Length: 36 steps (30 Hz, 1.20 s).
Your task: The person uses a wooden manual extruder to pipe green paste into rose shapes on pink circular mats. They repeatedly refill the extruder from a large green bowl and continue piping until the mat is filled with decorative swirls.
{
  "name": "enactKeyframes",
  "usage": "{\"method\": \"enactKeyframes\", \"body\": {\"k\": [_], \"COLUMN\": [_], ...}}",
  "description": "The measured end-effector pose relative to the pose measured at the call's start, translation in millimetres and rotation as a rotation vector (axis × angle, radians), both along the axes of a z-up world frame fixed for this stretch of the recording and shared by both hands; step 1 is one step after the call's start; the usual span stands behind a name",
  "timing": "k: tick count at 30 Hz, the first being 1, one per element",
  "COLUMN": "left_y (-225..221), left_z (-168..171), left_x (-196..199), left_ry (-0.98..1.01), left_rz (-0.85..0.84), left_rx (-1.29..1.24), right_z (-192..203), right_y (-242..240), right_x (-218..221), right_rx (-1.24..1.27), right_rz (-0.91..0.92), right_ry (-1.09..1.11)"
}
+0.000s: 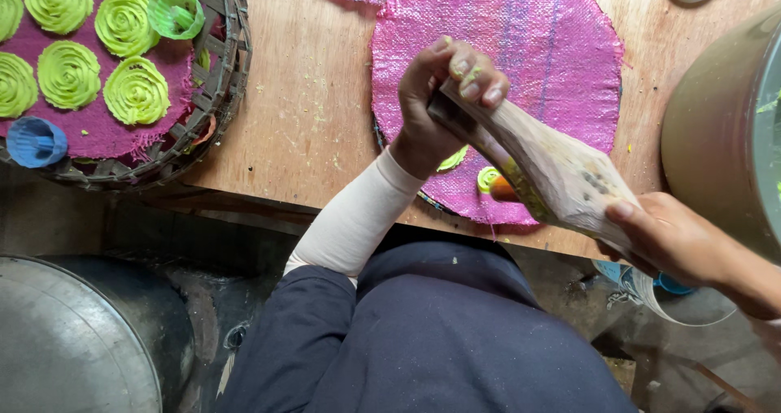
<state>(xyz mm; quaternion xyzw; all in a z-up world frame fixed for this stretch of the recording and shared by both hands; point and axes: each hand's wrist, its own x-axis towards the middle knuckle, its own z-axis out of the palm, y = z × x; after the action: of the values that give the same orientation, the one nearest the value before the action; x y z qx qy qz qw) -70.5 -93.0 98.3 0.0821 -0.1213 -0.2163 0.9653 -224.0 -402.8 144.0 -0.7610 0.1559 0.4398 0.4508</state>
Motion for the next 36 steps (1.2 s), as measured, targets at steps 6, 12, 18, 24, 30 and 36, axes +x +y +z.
{"method": "enactKeyframes", "body": {"k": [6, 12, 18, 24, 30, 36], "left_y": [-7.3, 15.3, -4.4, 2.4, 18.7, -13.1], "left_z": [9.0, 18.1, 19.2, 26.5, 22.7, 17.5], "left_x": [14.5, 2.1, -9.8, 11.9, -13.4, -15.5], "left_ry": [-0.223, -0.135, -0.053, -0.256, -0.027, 0.037], "left_rz": [-0.038, -0.008, -0.066, 0.032, 0.06, 0.002], "left_rx": [-0.11, -0.098, -0.098, -0.189, -0.104, -0.074], "right_z": [17.7, 9.9, 29.9, 39.3, 32.9, 35.1], "right_y": [-1.7, 8.2, -2.7, 28.3, 28.0, 5.1], "right_x": [6.3, -5.0, -5.8, 5.8, -8.0, -12.2], "right_rx": [-0.246, -0.173, -0.352, -0.445, -0.207, -0.471], "right_rz": [0.112, 0.045, 0.044, 0.071, -0.036, 0.031], "right_ry": [-0.236, -0.102, -0.112, -0.239, -0.118, -0.161]}}
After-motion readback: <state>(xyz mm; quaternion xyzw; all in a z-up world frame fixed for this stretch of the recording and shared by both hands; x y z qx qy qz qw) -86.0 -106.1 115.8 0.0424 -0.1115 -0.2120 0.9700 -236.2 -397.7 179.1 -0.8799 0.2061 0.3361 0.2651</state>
